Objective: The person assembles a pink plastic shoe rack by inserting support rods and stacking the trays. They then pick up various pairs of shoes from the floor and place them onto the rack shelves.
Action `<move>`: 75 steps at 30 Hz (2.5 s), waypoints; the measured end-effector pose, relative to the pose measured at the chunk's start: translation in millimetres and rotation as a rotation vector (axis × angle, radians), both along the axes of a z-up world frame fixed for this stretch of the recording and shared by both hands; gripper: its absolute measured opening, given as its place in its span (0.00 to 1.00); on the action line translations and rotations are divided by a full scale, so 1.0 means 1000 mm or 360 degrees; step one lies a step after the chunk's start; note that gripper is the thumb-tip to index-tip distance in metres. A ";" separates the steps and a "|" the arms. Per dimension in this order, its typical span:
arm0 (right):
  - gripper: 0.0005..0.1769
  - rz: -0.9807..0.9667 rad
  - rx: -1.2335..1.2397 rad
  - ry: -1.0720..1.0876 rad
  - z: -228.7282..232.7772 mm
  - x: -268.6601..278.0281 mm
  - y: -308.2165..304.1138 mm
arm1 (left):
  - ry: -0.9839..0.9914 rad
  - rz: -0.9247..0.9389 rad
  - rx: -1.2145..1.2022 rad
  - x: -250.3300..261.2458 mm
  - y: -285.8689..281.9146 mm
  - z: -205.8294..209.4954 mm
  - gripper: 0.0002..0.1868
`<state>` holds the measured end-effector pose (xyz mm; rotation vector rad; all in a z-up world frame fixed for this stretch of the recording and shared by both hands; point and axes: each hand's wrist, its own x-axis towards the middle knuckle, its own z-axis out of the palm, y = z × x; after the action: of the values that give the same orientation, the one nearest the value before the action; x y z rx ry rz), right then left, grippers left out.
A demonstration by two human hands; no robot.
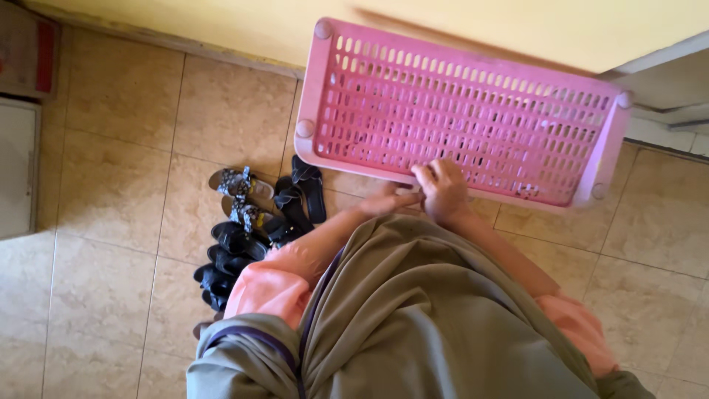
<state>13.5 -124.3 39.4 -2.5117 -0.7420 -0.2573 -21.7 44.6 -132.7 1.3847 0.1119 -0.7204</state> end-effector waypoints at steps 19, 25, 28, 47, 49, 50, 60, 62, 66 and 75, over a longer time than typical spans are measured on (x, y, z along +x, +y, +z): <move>0.21 -0.0060 -0.0076 0.0052 0.004 0.005 0.008 | -0.1064 0.0861 0.1248 0.053 0.165 0.062 0.25; 0.19 -0.0004 -0.0137 0.0084 0.006 0.012 0.009 | -0.1220 0.0955 0.1017 0.053 0.165 0.078 0.21; 0.19 0.0030 -0.0147 0.0073 0.008 0.013 0.011 | -0.1150 0.0827 0.1113 0.055 0.171 0.090 0.20; 0.21 0.0035 -0.0492 0.0389 0.014 0.022 0.016 | -0.0406 0.0657 0.0020 0.075 0.209 0.071 0.16; 0.22 0.0039 -0.0532 0.0491 0.019 0.025 0.018 | -0.0429 0.0646 -0.0089 0.076 0.207 0.071 0.15; 0.22 0.0040 -0.0551 0.0544 0.020 0.026 0.019 | -0.0358 0.0624 -0.0071 0.076 0.208 0.074 0.16; 0.32 0.0249 -0.0110 0.0536 0.032 0.053 0.099 | 0.0094 0.0281 -0.0294 0.122 0.245 0.114 0.27; 0.40 0.0264 -0.0035 0.0426 0.031 0.056 0.134 | 0.0097 0.0164 -0.0254 0.130 0.241 0.116 0.28; 0.58 0.0318 0.0029 0.0139 0.028 0.062 0.168 | -0.0030 0.0147 -0.0225 0.123 0.217 0.108 0.27; 0.56 0.0267 -0.0071 0.0202 0.015 0.054 0.172 | -0.0323 0.0373 -0.0072 0.096 0.199 0.082 0.24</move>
<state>67.9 47.2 54.1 -2.4629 -0.9087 -0.0225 73.9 244.1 -50.3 1.3664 0.0949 -0.3831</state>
